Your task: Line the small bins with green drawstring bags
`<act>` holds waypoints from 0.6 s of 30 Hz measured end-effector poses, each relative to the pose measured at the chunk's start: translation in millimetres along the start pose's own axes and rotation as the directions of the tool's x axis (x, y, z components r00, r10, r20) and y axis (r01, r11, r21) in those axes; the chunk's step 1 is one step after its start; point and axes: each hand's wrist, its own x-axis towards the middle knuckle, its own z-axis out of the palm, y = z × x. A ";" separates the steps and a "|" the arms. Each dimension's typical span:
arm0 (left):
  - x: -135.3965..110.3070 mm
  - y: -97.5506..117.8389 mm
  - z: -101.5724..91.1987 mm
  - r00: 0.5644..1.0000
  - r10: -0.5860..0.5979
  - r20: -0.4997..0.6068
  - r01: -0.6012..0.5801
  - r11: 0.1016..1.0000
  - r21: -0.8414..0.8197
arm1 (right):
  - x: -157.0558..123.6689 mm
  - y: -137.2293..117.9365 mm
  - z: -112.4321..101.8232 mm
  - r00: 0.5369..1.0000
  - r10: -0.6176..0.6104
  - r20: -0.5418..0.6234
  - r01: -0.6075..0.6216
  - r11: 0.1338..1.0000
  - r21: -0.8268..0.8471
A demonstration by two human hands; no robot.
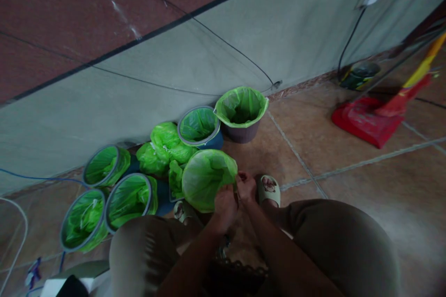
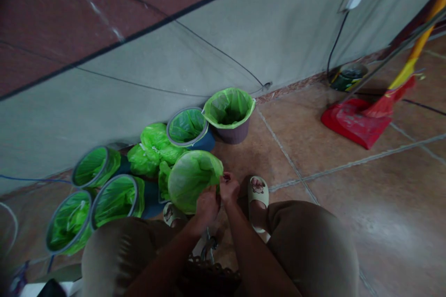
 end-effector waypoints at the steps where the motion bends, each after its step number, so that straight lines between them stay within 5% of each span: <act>1: -0.3 -1.2 4.7 0.999 -0.017 0.028 0.016 0.999 0.028 | -0.6 0.0 0.6 0.999 -0.036 0.022 0.038 0.998 -0.059; 4: 2.1 -10.1 16.5 0.995 -0.043 0.095 0.036 0.997 0.071 | -0.1 -1.3 3.5 0.990 -0.100 0.096 0.124 0.951 -0.283; 10: 4.3 -26.3 34.3 0.981 -0.030 0.192 0.013 0.996 0.088 | 5.5 -0.3 8.0 0.990 -0.039 0.138 0.117 0.780 -0.615; 14: 5.5 -28.9 35.7 0.986 -0.027 0.165 0.012 0.996 0.090 | 7.8 6.6 4.6 0.996 -0.027 0.085 0.072 0.801 -0.594; 18: 3.7 -43.4 20.6 0.986 0.042 0.163 -0.055 0.995 0.077 | 12.9 12.3 0.7 1.000 0.000 0.002 0.001 0.940 -0.341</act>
